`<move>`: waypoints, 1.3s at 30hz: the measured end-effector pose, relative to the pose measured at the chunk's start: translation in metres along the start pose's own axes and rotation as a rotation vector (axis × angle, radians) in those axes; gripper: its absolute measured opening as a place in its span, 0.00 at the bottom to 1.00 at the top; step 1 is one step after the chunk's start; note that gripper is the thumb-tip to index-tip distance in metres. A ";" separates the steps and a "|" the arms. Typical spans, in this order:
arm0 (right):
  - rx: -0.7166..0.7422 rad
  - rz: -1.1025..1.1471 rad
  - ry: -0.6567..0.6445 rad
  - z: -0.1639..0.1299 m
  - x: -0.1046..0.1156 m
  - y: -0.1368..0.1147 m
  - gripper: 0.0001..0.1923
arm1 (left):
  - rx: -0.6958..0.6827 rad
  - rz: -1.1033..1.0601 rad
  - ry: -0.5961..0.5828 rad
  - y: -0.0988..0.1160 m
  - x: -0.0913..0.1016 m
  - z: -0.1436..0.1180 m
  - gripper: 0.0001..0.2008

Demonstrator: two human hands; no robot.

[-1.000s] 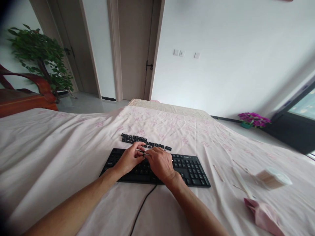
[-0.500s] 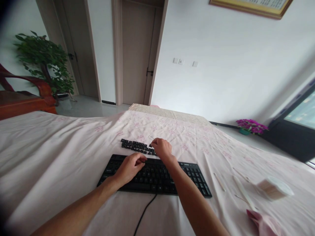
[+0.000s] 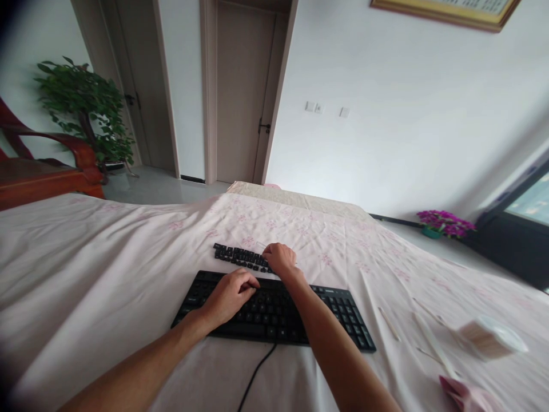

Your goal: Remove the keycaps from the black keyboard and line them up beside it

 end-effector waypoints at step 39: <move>0.619 0.728 0.032 -0.107 0.023 0.015 0.28 | 0.037 0.138 -0.113 0.011 0.002 -0.001 0.07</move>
Point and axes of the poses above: each hand's wrist, its own z-axis towards the middle knuckle, its own x-axis out of the back of the hand, y = z × x, the point moved 1 cm from there along z, towards the middle knuckle, and after that the axes turned 9 degrees about -z, right-handed, at the moved point
